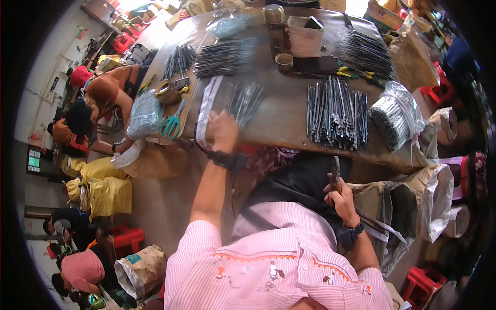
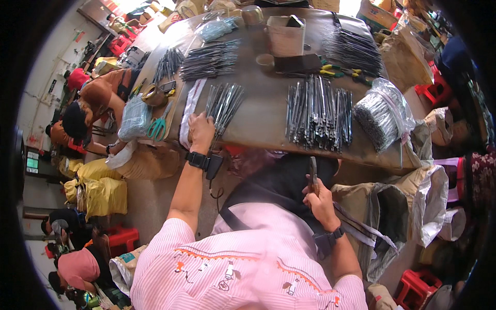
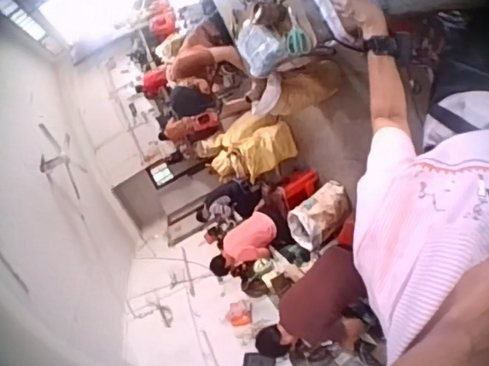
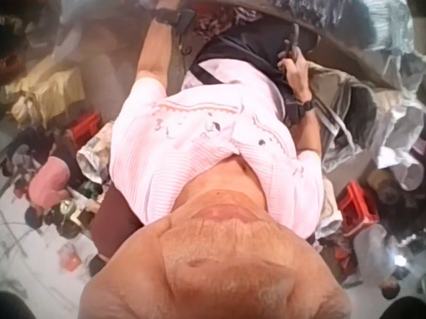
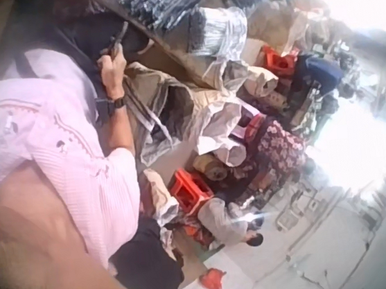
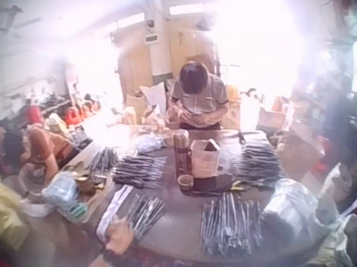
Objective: The person repeatedly picks up thin metal rods from a table, uses pliers to trim or bend the ends, and places the finished pieces back on the table. The process is continuous and repetitive throughout the clip.
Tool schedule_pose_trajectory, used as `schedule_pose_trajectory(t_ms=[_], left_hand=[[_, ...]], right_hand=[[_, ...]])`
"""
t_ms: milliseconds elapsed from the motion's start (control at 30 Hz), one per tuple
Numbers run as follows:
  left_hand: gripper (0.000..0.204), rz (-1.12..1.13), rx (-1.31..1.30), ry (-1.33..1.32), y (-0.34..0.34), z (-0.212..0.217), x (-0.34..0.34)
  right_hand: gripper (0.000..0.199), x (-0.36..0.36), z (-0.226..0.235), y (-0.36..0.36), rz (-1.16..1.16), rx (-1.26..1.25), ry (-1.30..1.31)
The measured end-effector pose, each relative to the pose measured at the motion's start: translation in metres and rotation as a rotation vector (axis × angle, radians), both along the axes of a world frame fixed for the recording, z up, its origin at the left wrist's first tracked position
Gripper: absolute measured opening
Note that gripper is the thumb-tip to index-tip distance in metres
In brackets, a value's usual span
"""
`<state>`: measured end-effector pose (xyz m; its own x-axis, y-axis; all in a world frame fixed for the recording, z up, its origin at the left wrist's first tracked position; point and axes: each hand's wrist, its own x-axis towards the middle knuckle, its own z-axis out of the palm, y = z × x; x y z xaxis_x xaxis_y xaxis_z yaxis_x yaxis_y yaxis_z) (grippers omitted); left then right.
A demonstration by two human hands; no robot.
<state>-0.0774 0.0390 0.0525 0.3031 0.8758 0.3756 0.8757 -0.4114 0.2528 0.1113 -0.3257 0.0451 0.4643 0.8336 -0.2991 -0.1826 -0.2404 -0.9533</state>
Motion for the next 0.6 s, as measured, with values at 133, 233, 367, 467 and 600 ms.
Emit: schedule_pose_trajectory(t_ms=[133, 233, 367, 467, 600], left_hand=[[0.032, -0.201, -0.061, -0.090, -0.038, 0.018, 0.039], [0.034, -0.354, -0.231, -0.122, -0.075, 0.017, 0.083], [0.032, -0.448, -0.375, -0.153, -0.103, 0.000, 0.122], [0.029, -0.446, -0.364, -0.112, -0.099, -0.013, 0.140], [0.027, -0.469, -0.329, -0.042, -0.072, -0.017, 0.139]], right_hand=[[0.053, -0.002, 0.004, 0.005, 0.058, -0.037, 0.056], [0.054, -0.005, 0.013, 0.011, 0.122, -0.008, 0.053], [0.048, -0.010, 0.023, 0.014, 0.120, 0.022, 0.054], [0.046, -0.008, 0.024, 0.007, 0.102, 0.013, 0.094], [0.034, 0.005, 0.018, -0.009, -0.011, -0.016, 0.153]])
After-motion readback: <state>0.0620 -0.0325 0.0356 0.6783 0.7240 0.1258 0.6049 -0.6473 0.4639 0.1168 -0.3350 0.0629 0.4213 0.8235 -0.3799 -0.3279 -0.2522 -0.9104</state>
